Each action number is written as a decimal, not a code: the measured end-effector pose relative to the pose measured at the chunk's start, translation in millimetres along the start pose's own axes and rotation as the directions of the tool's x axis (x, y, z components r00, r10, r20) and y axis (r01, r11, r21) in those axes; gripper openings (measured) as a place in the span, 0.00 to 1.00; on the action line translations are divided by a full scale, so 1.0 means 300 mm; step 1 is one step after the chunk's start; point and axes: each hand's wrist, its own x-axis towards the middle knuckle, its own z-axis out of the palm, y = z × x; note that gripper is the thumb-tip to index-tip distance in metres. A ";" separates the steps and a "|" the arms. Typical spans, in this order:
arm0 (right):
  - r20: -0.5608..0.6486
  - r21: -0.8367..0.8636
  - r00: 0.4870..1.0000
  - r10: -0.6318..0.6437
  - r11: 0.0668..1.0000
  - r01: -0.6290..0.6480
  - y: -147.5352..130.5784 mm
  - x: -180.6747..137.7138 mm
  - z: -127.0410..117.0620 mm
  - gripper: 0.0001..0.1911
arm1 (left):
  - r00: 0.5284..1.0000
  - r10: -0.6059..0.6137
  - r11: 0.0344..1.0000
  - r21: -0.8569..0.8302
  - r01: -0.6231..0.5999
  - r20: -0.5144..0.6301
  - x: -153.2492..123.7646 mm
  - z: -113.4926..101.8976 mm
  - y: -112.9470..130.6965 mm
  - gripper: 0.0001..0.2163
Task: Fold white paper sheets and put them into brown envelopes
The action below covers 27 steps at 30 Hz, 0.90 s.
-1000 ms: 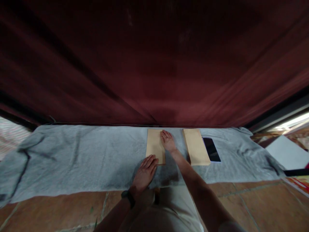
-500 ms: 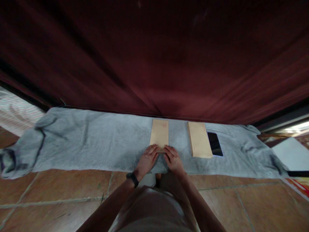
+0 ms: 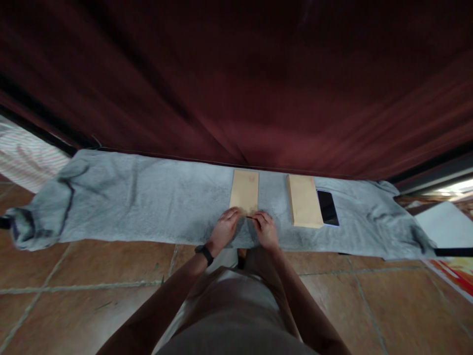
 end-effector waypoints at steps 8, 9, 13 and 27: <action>-0.029 -0.163 0.996 0.079 0.983 -0.083 -0.025 0.012 0.033 0.09 | 0.999 -0.035 0.998 0.045 0.035 0.010 0.013 -0.004 0.007 0.18; -0.035 -0.179 0.996 0.083 0.980 -0.088 -0.027 0.012 0.036 0.08 | 0.999 -0.039 0.998 0.046 0.039 0.010 0.014 -0.005 0.007 0.18; -0.056 -0.187 0.996 0.066 0.979 -0.075 -0.031 0.012 0.037 0.08 | 0.999 -0.028 0.997 0.075 0.027 0.016 0.007 -0.016 0.015 0.20; -0.066 -0.193 0.995 0.070 0.978 -0.082 -0.033 0.011 0.038 0.09 | 0.969 0.127 0.954 0.241 -0.178 0.212 -0.077 -0.009 0.090 0.23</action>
